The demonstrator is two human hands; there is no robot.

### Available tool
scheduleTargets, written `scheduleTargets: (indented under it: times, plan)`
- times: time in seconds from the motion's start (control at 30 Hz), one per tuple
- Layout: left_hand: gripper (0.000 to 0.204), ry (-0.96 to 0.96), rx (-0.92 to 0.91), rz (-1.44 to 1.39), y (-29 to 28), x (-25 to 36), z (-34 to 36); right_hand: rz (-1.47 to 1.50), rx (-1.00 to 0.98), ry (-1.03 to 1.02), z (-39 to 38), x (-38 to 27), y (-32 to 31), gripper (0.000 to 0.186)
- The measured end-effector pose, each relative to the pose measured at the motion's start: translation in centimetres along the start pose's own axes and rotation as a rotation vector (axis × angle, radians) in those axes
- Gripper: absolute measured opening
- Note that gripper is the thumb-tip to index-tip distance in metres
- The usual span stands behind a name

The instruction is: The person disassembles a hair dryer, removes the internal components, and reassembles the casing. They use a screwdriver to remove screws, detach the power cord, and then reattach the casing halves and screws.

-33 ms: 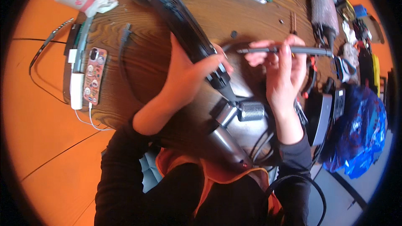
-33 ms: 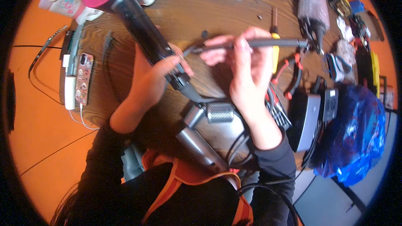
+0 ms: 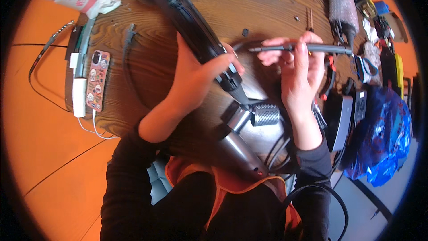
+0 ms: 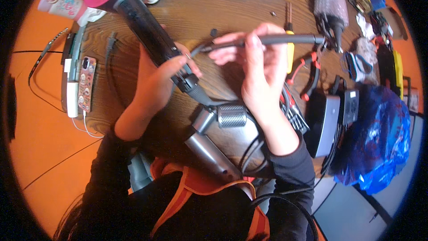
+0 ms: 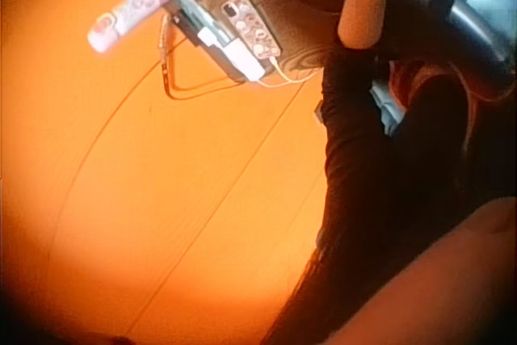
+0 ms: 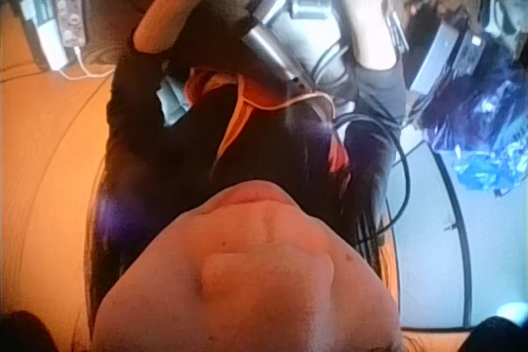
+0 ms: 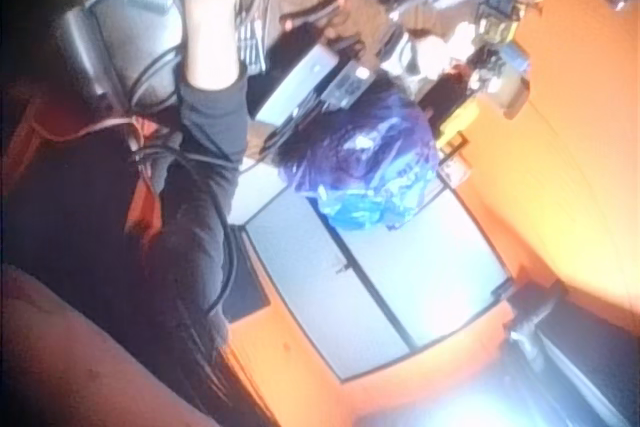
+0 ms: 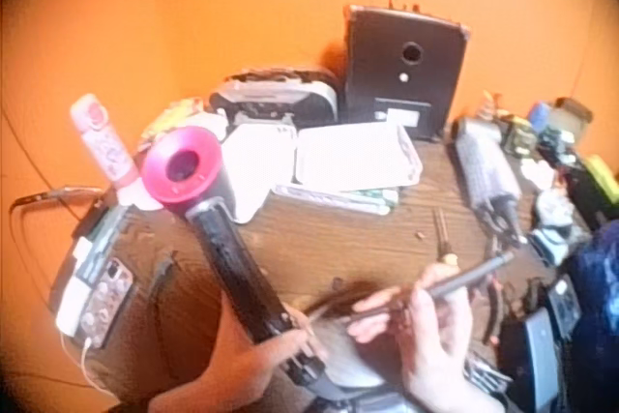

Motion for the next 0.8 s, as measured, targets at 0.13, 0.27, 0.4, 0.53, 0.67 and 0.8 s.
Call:
scheduleTargets:
  times: [0.13, 0.27, 0.4, 0.53, 0.67, 0.8]
  plan:
    - [0.061, 0.008, -0.036, 0.051, -0.07, 0.01, -0.12, -0.008, -0.058, -0.064, 0.35, -0.18, -0.01, 0.016]
    - [0.04, 0.069, -0.09, 0.042, -0.09, 0.04, 0.09, 0.02, -0.076, -0.08, 0.44, -0.27, -0.08, 0.016]
    - [0.016, 0.095, -0.134, 0.022, -0.22, -0.16, 0.21, -0.047, -0.058, -0.043, 0.6, -0.07, -0.64, 0.017]
    - [0.017, 0.088, -0.152, 0.019, -0.4, -0.25, 0.34, -0.027, -0.028, -0.024, 0.41, 0.2, -0.97, 0.017]
    - [0.02, 0.088, -0.146, 0.007, -0.04, -0.18, 0.24, -0.015, -0.056, -0.064, 0.3, 0.05, -0.51, 0.017]
    - [0.054, 0.038, -0.033, -0.035, -0.16, -0.05, -0.04, 0.004, -0.045, -0.062, 0.2, -0.13, -0.05, 0.016]
Point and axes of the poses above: each hand's wrist, its own z-axis towards the middle knuckle, its own y-axis out of the palm, x = y × z, the point moved 6 cm from there along z, towards the middle knuckle, and after that the axes turned 4 degrees about -z, right-handed, at the moved point
